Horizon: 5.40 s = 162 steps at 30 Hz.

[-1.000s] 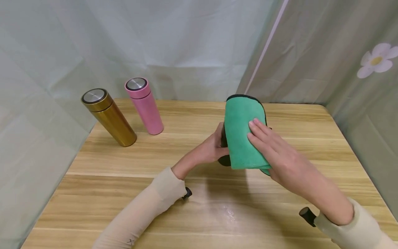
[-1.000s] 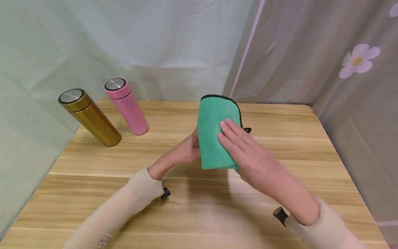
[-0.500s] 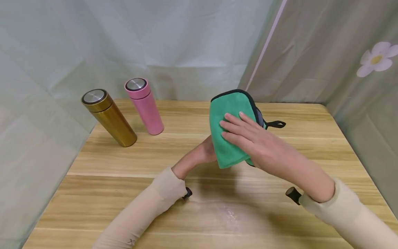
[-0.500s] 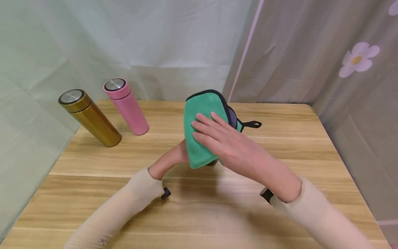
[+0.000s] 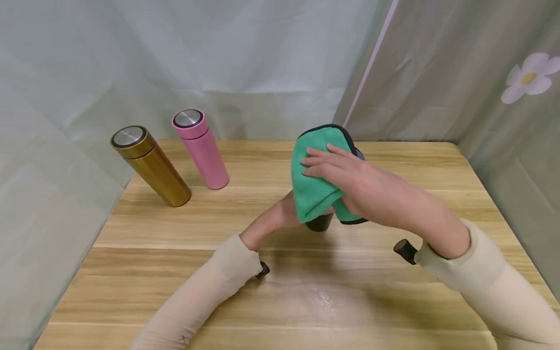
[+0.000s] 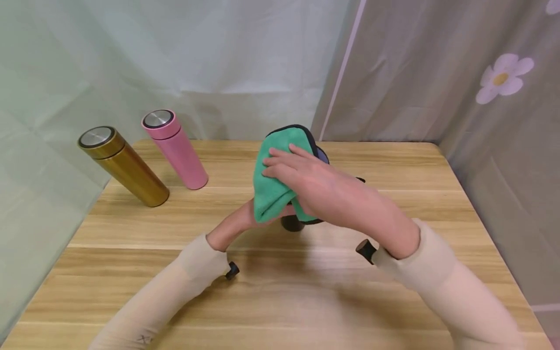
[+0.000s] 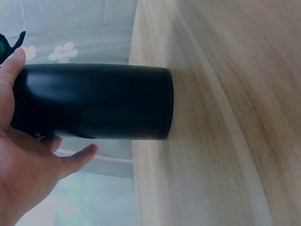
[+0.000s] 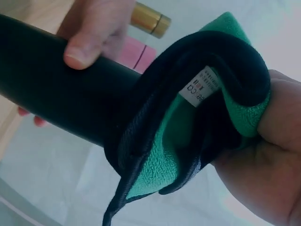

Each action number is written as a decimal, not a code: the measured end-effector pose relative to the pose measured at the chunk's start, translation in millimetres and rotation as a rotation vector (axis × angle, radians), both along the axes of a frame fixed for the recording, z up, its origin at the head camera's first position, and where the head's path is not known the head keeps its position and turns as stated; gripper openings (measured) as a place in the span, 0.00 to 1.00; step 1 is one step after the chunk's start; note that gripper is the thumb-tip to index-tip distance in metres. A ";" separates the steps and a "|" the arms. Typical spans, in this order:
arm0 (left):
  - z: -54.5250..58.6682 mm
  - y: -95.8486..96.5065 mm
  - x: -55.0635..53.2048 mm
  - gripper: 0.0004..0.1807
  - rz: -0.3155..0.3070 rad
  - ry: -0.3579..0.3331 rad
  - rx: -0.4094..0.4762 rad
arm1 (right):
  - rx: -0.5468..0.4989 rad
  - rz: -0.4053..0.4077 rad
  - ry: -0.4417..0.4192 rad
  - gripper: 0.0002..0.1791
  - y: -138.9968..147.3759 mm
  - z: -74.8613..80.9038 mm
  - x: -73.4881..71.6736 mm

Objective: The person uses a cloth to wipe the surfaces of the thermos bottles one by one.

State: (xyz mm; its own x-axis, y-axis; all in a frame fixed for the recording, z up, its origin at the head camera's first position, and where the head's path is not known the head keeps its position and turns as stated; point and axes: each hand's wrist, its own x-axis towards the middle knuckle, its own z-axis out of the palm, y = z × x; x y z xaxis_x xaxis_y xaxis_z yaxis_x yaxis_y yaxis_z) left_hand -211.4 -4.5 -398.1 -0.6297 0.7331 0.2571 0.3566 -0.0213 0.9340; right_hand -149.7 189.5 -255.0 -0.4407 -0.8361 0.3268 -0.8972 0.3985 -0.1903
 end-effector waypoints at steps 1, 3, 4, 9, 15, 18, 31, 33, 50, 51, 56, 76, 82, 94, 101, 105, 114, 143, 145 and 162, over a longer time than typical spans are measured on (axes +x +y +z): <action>0.1 1.0 -0.4 0.34 -0.021 0.018 0.004 | -0.010 -0.007 -0.025 0.38 -0.8 1.2 -2.0; 0.8 1.4 -0.1 0.36 -0.020 0.012 0.013 | -0.029 -0.027 -0.081 0.37 -1.5 3.5 -5.9; 1.1 1.6 0.3 0.36 -0.017 0.012 0.013 | -0.034 -0.039 -0.104 0.38 -1.6 5.3 -7.7; 2.4 3.0 1.3 0.34 -0.021 0.001 0.032 | -0.051 -0.083 -0.139 0.37 2.3 11.8 -19.1; 3.3 5.7 1.3 0.31 -0.033 0.005 0.047 | -0.077 -0.140 -0.168 0.32 9.5 14.7 -29.2; 3.0 6.5 1.2 0.36 -0.001 -0.001 0.034 | -0.104 -0.145 -0.171 0.31 12.8 13.4 -32.0; 6.3 3.7 6.8 0.43 0.155 -0.013 -0.130 | -0.401 -0.244 -0.282 0.17 51.7 -12.4 -32.4; 5.9 4.4 6.5 0.43 0.158 0.001 -0.116 | -0.443 -0.313 -0.360 0.15 58.7 -19.6 -29.4; 6.7 6.0 7.0 0.46 0.206 -0.008 -0.119 | -0.973 -0.721 -1.067 0.23 60.2 -47.8 -5.6; 6.8 6.1 7.1 0.46 0.207 -0.004 -0.122 | -1.027 -0.715 -1.076 0.23 60.6 -49.1 -4.2; 5.7 5.8 7.2 0.48 0.210 0.003 -0.118 | -1.218 -0.568 -0.954 0.21 54.5 -58.4 4.1; 6.6 5.8 7.6 0.47 0.165 -0.022 -0.079 | -0.698 -0.533 -0.572 0.29 32.6 -84.2 16.1; 6.0 6.4 7.6 0.49 0.178 0.007 -0.071 | -0.603 -0.466 -0.489 0.35 27.8 -104.9 9.2; 4.9 7.9 8.3 0.48 0.198 0.024 -0.072 | -0.297 -0.517 -0.633 0.24 26.5 -155.4 11.1; 3.8 6.4 12.7 0.46 0.258 0.039 -0.102 | -0.338 -0.534 -0.706 0.26 24.5 -160.3 9.3; 2.2 6.8 14.9 0.45 0.307 0.076 -0.126 | -0.446 -0.567 -0.819 0.25 22.6 -159.4 11.0; -2.0 7.2 19.9 0.50 0.335 0.088 -0.118 | -0.636 -0.641 -1.021 0.25 26.1 -149.0 19.7; -1.2 -1.6 32.1 0.52 0.431 0.160 -0.189 | -0.965 -0.631 -0.547 0.25 0.9 -90.6 57.8; -0.9 -2.1 32.6 0.52 0.445 0.181 -0.194 | -0.963 -0.607 -0.512 0.27 -1.5 -89.9 58.7; 8.3 -12.6 23.2 0.44 0.307 0.163 -0.275 | -0.857 -0.543 -0.527 0.29 -19.6 -91.9 57.6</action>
State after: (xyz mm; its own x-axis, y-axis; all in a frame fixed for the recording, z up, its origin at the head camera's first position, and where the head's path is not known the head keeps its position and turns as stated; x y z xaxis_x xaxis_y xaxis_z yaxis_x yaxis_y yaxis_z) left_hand -188.2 -17.1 -389.8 -0.7964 0.5735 0.1922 0.4504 0.3502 0.8212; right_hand -92.1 169.9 -346.9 -0.9273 -0.0849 0.3647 -0.3738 0.2668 -0.8883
